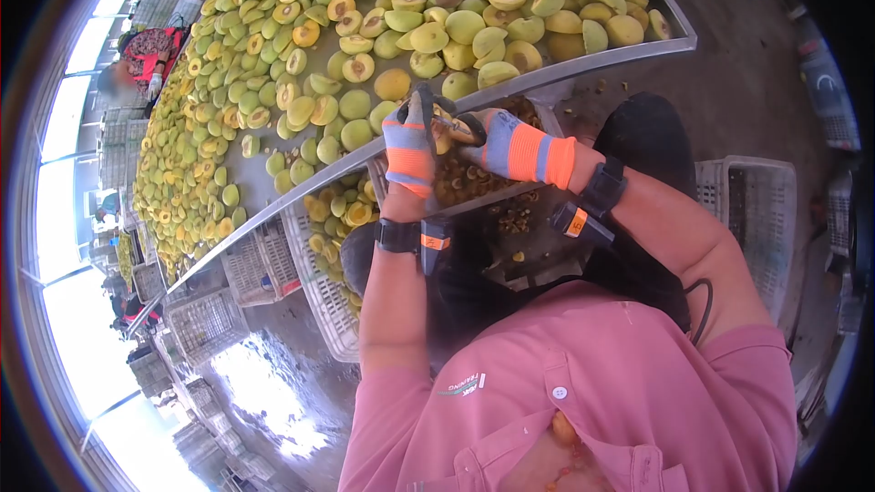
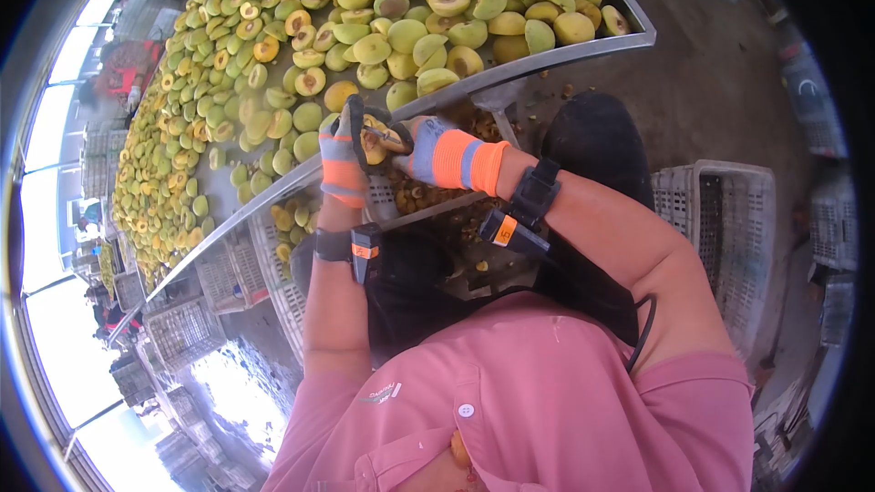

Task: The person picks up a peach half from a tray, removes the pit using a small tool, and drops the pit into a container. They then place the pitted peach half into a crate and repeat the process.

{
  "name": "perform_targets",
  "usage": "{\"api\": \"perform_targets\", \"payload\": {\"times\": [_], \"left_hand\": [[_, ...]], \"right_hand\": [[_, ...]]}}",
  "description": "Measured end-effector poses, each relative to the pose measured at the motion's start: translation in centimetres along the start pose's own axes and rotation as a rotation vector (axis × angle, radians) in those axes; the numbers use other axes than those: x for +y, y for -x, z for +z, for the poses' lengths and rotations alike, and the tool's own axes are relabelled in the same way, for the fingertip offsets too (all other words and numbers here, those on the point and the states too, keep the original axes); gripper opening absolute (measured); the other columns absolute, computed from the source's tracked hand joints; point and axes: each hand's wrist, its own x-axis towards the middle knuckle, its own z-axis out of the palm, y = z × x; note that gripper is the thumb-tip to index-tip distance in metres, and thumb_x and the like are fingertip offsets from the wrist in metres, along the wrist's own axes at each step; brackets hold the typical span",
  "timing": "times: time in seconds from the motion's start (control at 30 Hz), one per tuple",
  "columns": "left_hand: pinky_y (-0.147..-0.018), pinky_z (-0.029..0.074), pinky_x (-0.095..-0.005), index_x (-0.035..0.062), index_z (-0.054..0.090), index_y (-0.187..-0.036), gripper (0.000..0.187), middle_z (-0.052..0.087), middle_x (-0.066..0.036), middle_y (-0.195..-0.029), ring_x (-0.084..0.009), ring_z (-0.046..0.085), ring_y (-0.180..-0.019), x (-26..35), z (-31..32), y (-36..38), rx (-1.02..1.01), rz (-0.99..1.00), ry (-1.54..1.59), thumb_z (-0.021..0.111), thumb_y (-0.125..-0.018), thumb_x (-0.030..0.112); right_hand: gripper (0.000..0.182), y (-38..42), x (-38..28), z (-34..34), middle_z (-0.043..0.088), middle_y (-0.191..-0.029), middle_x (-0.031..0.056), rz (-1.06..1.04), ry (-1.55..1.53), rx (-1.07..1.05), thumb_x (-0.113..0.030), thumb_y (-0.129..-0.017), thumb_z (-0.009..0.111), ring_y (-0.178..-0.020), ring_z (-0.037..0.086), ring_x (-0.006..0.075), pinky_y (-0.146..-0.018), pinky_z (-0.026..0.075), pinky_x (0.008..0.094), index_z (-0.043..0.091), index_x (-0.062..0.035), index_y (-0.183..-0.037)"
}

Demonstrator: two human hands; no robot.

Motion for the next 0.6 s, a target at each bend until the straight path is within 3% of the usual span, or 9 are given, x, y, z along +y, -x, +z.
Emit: {"api": "perform_targets", "payload": {"times": [0.1, 0.2, 0.4, 0.5, 0.57, 0.6], "left_hand": [[-0.055, 0.045, -0.0243, -0.0023, 0.062, -0.096, 0.019, 0.061, -0.002, -0.078, -0.0093, 0.053, -0.064, 1.6, 1.5, 0.3, 0.259, -0.324, 0.461, 0.054, -0.094, 0.015], [-0.054, 0.043, -0.0238, -0.0002, 0.064, -0.087, 0.025, 0.060, -0.001, -0.074, -0.0084, 0.052, -0.062, 2.6, 3.2, 0.5, 0.418, -0.269, 0.311, 0.055, -0.095, 0.021], [-0.057, 0.043, -0.0238, -0.0016, 0.064, -0.094, 0.023, 0.061, -0.001, -0.077, -0.0081, 0.053, -0.065, 2.3, 4.1, 0.2, 0.383, 0.089, -0.145, 0.054, -0.095, 0.019], [-0.068, 0.046, -0.0261, -0.0025, 0.062, -0.104, 0.025, 0.062, -0.004, -0.086, -0.0114, 0.056, -0.076, 2.2, 2.9, -0.4, 0.204, -0.156, 0.197, 0.050, -0.097, 0.018], [-0.075, 0.046, -0.0276, -0.0024, 0.060, -0.109, 0.027, 0.061, -0.005, -0.094, -0.0133, 0.056, -0.083, 3.4, 3.2, -0.2, 0.174, 0.020, 0.173, 0.047, -0.098, 0.018], [-0.079, 0.046, -0.0283, -0.0024, 0.060, -0.111, 0.028, 0.061, -0.006, -0.097, -0.0142, 0.056, -0.087, 4.0, 3.3, 0.0, 0.159, 0.109, 0.162, 0.046, -0.098, 0.018]], "right_hand": [[0.031, 0.4, -0.6, 0.8, 0.066, -0.087, 0.0195, -0.013, 0.002, 0.064, -0.025, -0.080, 0.062, -0.079, 0.062, 0.0374, -0.071, 0.050, 0.0406, 0.062, -0.0051, -0.103], [0.031, 0.7, -1.5, 0.9, 0.065, -0.090, 0.0203, 0.067, -0.028, 0.051, -0.025, -0.080, 0.062, -0.083, 0.061, 0.0397, -0.072, 0.049, 0.0411, 0.062, -0.0056, -0.104], [0.032, 0.5, 0.0, 1.7, 0.065, -0.089, 0.0223, 0.053, -0.117, 0.109, -0.022, -0.080, 0.064, -0.081, 0.061, 0.0405, -0.072, 0.049, 0.0412, 0.062, -0.0022, -0.104], [0.033, -0.1, 1.3, 0.9, 0.065, -0.086, 0.0216, 0.044, -0.176, 0.086, -0.023, -0.079, 0.066, -0.076, 0.062, 0.0351, -0.069, 0.049, 0.0391, 0.062, -0.0001, -0.103], [0.034, -1.2, 2.8, 0.9, 0.066, -0.084, 0.0190, -0.010, -0.247, 0.087, -0.023, -0.079, 0.067, -0.072, 0.063, 0.0282, -0.067, 0.049, 0.0369, 0.063, 0.0005, -0.103], [0.034, -1.0, 2.4, 0.6, 0.066, -0.083, 0.0174, 0.078, -0.318, 0.086, -0.023, -0.079, 0.068, -0.072, 0.062, 0.0250, -0.066, 0.049, 0.0359, 0.063, 0.0010, -0.102]]}}
